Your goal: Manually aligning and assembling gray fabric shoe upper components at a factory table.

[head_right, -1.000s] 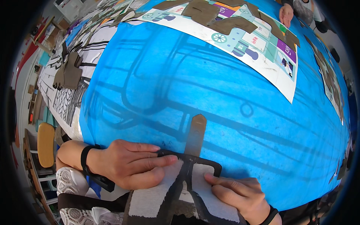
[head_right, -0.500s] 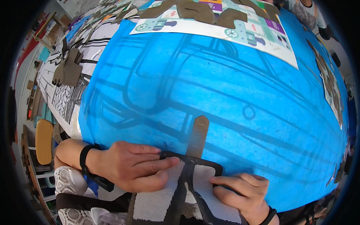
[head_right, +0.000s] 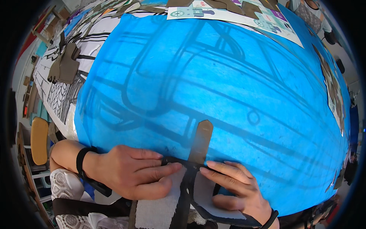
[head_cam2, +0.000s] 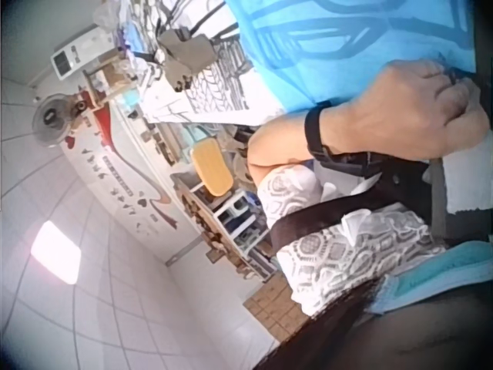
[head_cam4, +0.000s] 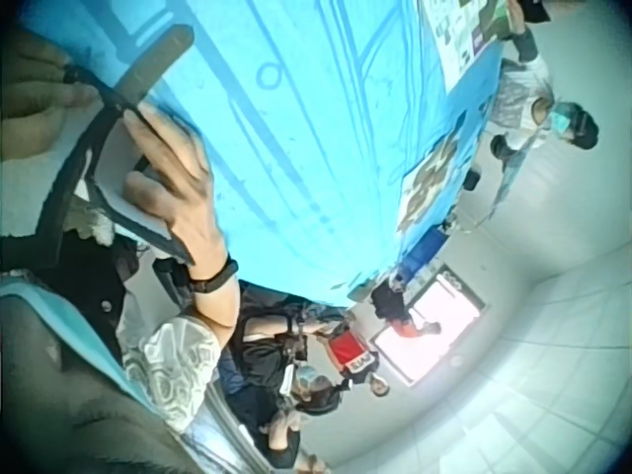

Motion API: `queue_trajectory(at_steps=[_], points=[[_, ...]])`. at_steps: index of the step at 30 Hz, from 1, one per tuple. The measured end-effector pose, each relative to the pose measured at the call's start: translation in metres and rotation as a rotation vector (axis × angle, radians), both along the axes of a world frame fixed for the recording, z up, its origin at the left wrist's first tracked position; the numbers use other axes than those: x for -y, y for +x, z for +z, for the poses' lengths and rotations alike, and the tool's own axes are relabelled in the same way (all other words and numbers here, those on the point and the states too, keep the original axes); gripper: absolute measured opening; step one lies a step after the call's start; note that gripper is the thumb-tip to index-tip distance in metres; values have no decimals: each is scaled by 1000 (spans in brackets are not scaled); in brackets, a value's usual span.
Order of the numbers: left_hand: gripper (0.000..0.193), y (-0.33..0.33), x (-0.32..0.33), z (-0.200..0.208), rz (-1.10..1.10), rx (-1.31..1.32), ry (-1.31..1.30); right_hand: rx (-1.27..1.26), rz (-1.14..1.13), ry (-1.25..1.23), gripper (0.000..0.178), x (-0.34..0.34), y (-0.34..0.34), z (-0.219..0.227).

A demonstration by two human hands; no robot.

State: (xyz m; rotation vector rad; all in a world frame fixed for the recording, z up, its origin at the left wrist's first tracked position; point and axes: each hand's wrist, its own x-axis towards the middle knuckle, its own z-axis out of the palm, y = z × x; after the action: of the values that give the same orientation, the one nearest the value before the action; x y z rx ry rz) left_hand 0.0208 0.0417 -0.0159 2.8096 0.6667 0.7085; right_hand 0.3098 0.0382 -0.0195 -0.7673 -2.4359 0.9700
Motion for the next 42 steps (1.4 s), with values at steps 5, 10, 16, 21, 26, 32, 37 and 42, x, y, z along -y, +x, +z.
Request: queue_trajectory(at_steps=[5,10,16,21,26,32,37,42], points=[[9,1,0,0,6,11,-29,-89,-78,-61,29,2,-3,-6],[9,1,-2,-3,4,47,-28,-128,-92,-103,42,0,-5,-3],[9,0,-1,-4,10,74,-31,100,27,-41,18,-4,-6,11],[9,0,2,-5,5,52,-31,75,14,-19,24,-3,-6,5],[10,0,3,-9,22,56,-13,-31,-61,-69,21,-1,-12,-1],[9,-1,4,-8,37,65,-26,-28,-117,-108,26,-2,-13,4],[9,-1,4,-4,73,22,19,-3,-47,-148,37,-5,-2,0],[10,-3,-4,-10,42,28,-62,-46,-93,-178,51,-4,-4,-2]])
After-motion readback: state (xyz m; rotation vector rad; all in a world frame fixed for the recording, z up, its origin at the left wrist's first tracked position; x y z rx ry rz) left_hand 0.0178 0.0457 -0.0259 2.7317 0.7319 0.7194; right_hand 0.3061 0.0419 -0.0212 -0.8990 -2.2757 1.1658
